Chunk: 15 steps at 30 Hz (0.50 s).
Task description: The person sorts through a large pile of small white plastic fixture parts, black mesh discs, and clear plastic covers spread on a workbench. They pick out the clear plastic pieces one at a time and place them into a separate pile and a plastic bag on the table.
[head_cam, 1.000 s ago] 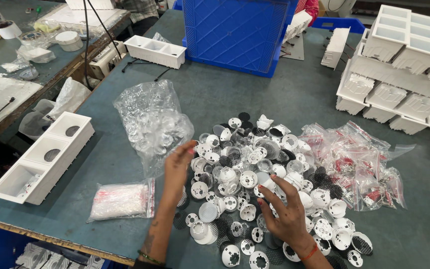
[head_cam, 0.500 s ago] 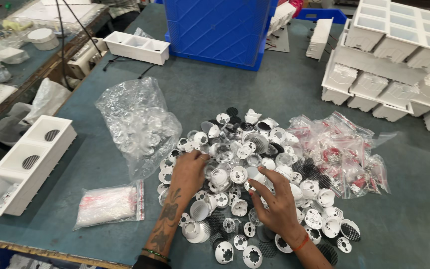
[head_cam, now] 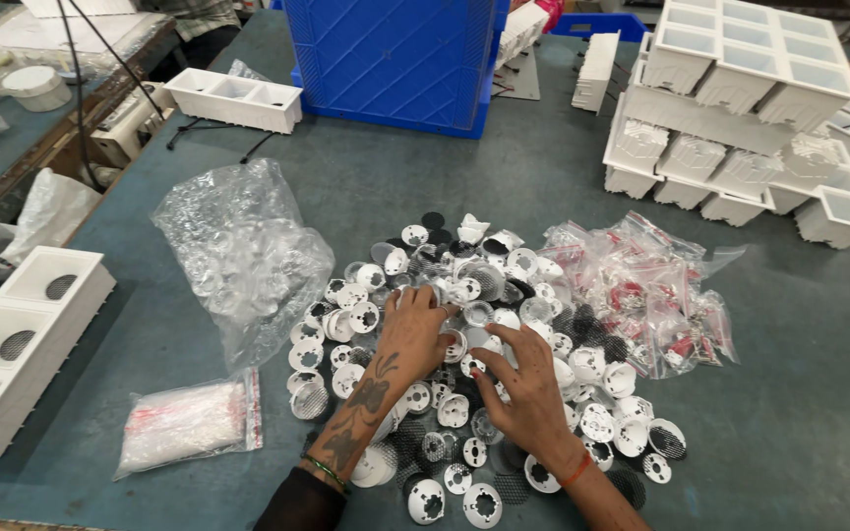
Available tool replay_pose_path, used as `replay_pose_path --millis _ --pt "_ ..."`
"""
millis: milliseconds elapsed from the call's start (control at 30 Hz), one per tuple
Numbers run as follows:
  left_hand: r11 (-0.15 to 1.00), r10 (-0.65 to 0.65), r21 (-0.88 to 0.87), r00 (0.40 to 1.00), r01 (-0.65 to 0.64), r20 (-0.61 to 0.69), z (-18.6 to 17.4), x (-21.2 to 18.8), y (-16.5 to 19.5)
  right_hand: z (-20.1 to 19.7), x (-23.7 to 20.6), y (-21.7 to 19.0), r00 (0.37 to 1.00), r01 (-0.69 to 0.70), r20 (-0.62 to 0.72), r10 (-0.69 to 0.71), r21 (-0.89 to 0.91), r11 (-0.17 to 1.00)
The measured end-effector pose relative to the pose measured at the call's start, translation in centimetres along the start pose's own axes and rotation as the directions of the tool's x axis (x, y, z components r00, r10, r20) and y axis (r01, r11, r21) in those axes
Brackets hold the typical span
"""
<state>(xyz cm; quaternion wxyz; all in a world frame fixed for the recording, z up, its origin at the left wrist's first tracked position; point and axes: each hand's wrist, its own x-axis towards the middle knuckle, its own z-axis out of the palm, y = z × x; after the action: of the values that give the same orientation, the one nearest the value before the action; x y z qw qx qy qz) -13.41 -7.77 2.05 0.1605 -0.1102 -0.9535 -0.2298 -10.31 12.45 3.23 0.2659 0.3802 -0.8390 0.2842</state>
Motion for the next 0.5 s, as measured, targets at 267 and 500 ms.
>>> replay_pose_path --millis 267,500 --pt "0.995 -0.026 0.101 0.992 0.014 0.120 1.2 0.1 -0.5 0.3 0.0 0.2 0.993 -0.023 0.116 0.026 -0.026 0.999" --pt "0.993 0.021 0.110 0.994 -0.033 0.110 1.4 -0.2 -1.5 0.8 -0.4 0.6 0.983 -0.027 0.179 0.044 -0.096 0.995"
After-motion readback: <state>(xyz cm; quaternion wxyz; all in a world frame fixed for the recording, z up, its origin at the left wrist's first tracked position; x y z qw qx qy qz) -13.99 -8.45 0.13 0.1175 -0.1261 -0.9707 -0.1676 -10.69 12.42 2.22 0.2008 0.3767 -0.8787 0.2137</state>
